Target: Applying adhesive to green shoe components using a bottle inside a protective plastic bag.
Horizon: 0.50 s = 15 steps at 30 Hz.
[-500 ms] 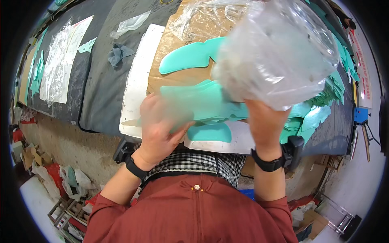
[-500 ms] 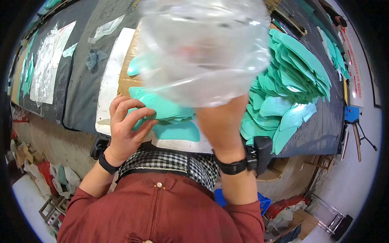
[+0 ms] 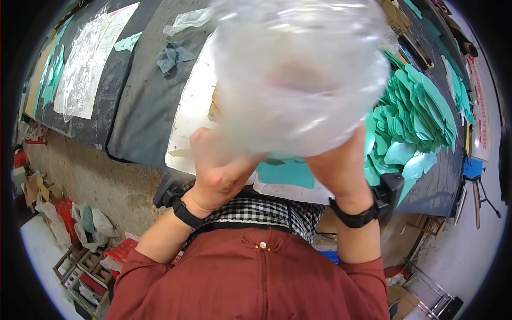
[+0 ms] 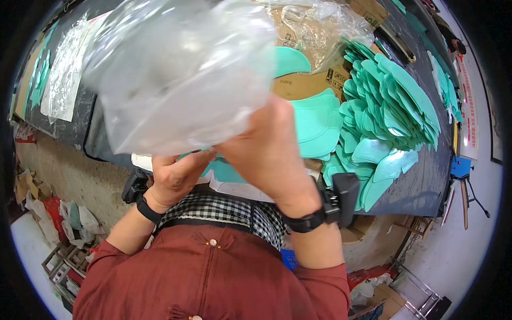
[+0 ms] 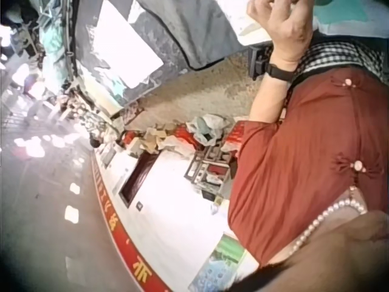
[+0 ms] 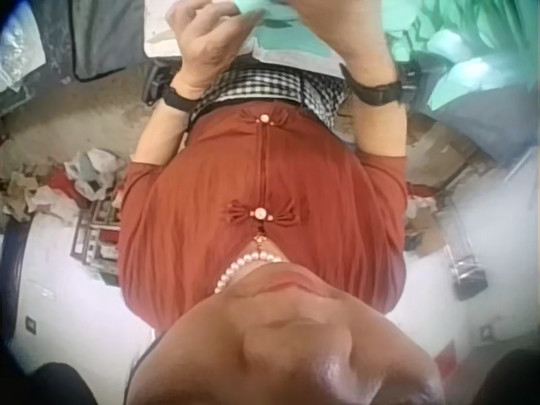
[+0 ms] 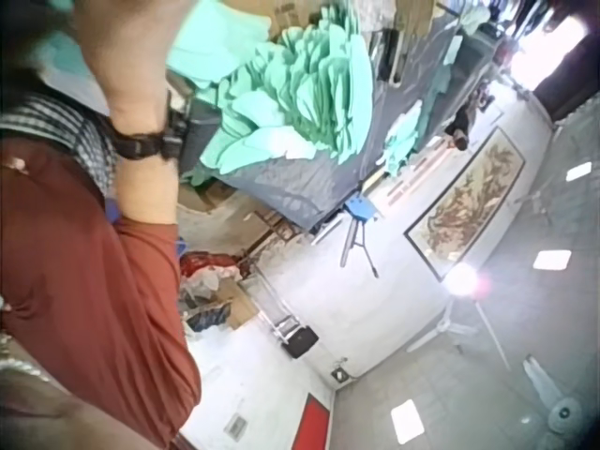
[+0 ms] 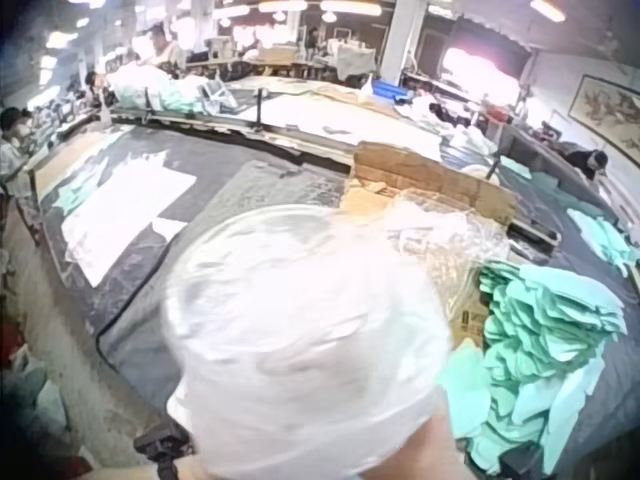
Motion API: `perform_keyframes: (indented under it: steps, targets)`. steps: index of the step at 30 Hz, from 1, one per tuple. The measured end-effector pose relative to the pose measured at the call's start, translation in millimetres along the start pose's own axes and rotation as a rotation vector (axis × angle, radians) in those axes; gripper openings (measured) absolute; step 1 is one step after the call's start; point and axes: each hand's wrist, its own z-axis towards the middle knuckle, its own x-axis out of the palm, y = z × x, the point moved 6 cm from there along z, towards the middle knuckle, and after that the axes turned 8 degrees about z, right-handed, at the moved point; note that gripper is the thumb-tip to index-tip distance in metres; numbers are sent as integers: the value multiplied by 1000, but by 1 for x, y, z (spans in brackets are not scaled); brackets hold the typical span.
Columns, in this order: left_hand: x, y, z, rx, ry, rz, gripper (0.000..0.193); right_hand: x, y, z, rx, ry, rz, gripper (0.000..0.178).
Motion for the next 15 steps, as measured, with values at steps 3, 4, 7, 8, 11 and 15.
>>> perform_keyframes:
  steps: [3, 4, 7, 8, 11, 15]
  targets:
    - [-10, -7, 10, -20, 27, 75, 34, -44, -11, -10, 57, -101, 31, 32]
    - [-10, -8, 11, -26, 56, 99, 37, -63, -21, -16, 131, -165, -17, 35]
    - [-9, -10, 13, -27, 61, 94, 39, -113, -46, -30, 195, -381, -85, 31]
    - [-8, -11, 13, -17, 63, 103, 39, -113, -50, -37, 195, -383, -89, 31]
    - [-6, -9, 13, -10, 41, 90, 35, -66, -28, -73, -168, -89, -932, 45]
    - [-10, -8, 15, -19, 44, 26, 31, -12, -75, -136, -53, -118, -335, 59]
